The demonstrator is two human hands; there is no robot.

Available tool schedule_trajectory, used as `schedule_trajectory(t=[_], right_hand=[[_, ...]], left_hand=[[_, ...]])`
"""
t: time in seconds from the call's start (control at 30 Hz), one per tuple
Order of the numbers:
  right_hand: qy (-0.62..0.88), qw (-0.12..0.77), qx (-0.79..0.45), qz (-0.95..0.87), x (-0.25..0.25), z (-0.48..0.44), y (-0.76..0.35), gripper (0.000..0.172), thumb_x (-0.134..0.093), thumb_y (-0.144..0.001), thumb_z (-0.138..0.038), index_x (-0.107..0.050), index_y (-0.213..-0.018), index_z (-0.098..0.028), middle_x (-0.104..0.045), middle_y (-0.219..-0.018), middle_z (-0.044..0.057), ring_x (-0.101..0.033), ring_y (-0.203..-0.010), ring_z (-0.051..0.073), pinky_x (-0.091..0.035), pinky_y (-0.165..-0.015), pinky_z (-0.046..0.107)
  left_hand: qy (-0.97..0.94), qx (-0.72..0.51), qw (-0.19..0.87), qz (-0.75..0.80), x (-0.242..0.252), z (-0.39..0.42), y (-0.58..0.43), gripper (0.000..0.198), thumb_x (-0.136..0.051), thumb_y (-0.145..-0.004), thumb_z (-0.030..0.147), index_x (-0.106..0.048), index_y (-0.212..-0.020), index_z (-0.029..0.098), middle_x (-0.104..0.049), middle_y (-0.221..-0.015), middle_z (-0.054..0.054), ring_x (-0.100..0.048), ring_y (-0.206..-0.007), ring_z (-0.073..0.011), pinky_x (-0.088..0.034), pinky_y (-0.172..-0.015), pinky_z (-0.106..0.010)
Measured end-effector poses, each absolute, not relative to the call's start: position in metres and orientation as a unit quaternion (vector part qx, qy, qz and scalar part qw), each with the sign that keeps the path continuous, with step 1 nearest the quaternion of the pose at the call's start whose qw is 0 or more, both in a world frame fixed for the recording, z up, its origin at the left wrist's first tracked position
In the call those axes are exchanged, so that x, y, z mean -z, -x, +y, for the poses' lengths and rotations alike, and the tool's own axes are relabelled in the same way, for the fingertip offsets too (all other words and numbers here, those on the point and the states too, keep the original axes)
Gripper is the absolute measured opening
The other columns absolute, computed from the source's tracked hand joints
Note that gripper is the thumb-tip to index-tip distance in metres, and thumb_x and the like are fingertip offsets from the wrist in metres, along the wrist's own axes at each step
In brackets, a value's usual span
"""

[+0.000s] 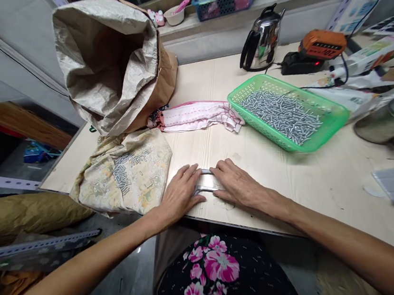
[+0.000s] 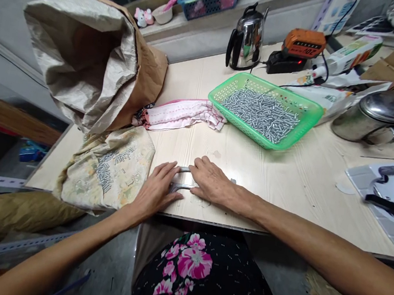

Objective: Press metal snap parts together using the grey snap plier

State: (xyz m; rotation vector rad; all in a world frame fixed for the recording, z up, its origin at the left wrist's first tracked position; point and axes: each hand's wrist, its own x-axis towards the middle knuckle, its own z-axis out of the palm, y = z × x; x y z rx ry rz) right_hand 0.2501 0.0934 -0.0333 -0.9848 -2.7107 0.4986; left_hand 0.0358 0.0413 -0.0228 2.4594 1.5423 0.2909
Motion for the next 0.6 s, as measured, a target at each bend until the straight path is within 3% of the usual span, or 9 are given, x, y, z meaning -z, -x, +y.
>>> schedule_trajectory(t=[0.17,0.33,0.4,0.5,0.57,0.6], right_hand=[[0.386,0.103,-0.117,-0.909,0.033,0.090,-0.251,0.047,-0.077,-0.073,-0.040,-0.057,-0.105,-0.011,-0.057,-0.101,0.014,-0.049,-0.091,0.028,-0.041,-0.074,0.038],[0.360,0.114,-0.088,-0.922,0.038,0.083,-0.245,0.009,-0.063,-0.087,-0.024,-0.059,-0.085,-0.017,-0.059,-0.087,0.008,-0.049,-0.081,0.022,-0.036,-0.071,0.035],[0.356,0.121,-0.082,-0.923,0.042,0.081,-0.242,0.010,-0.056,-0.090,-0.016,-0.058,-0.081,-0.019,-0.058,-0.082,0.005,-0.049,-0.078,0.021,-0.034,-0.070,0.034],[0.353,0.118,-0.082,-0.924,0.045,0.081,-0.240,0.013,-0.054,-0.090,-0.012,-0.058,-0.079,-0.019,-0.058,-0.080,0.004,-0.049,-0.076,0.020,-0.033,-0.069,0.033],[0.352,0.120,-0.088,-0.924,0.043,0.084,-0.243,0.005,-0.059,-0.089,-0.020,-0.060,-0.085,-0.018,-0.059,-0.085,0.006,-0.049,-0.080,0.021,-0.034,-0.070,0.033],[0.349,0.122,-0.094,-0.924,0.041,0.087,-0.246,0.011,-0.064,-0.087,-0.028,-0.061,-0.090,-0.017,-0.060,-0.089,0.007,-0.050,-0.082,0.022,-0.035,-0.071,0.033]], left_hand=[[-0.876,-0.006,0.144,0.461,0.020,0.078,-0.045,0.054,-0.066,-0.084,0.034,-0.046,-0.131,0.016,-0.056,-0.122,-0.013,-0.051,-0.111,-0.0273,-0.046,-0.095,-0.043],[-0.868,0.012,0.144,0.476,0.018,0.073,-0.049,0.021,-0.062,-0.088,0.034,-0.060,-0.102,0.018,-0.060,-0.096,-0.007,-0.052,-0.094,-0.0233,-0.047,-0.082,-0.037],[-0.858,0.003,0.141,0.493,0.019,0.068,-0.052,0.016,-0.058,-0.091,0.034,-0.061,-0.092,0.018,-0.059,-0.090,-0.006,-0.052,-0.090,-0.0224,-0.046,-0.079,-0.035],[-0.849,-0.002,0.139,0.509,0.019,0.065,-0.054,0.017,-0.057,-0.091,0.033,-0.063,-0.089,0.017,-0.060,-0.087,-0.007,-0.053,-0.088,-0.0224,-0.047,-0.078,-0.035],[-0.848,-0.011,0.139,0.512,0.019,0.063,-0.052,0.017,-0.060,-0.089,0.032,-0.063,-0.097,0.017,-0.063,-0.093,-0.008,-0.055,-0.093,-0.0234,-0.049,-0.081,-0.037],[-0.849,-0.024,0.137,0.510,0.020,0.061,-0.050,0.021,-0.062,-0.088,0.031,-0.062,-0.103,0.017,-0.063,-0.102,-0.009,-0.055,-0.098,-0.0243,-0.050,-0.085,-0.038]])
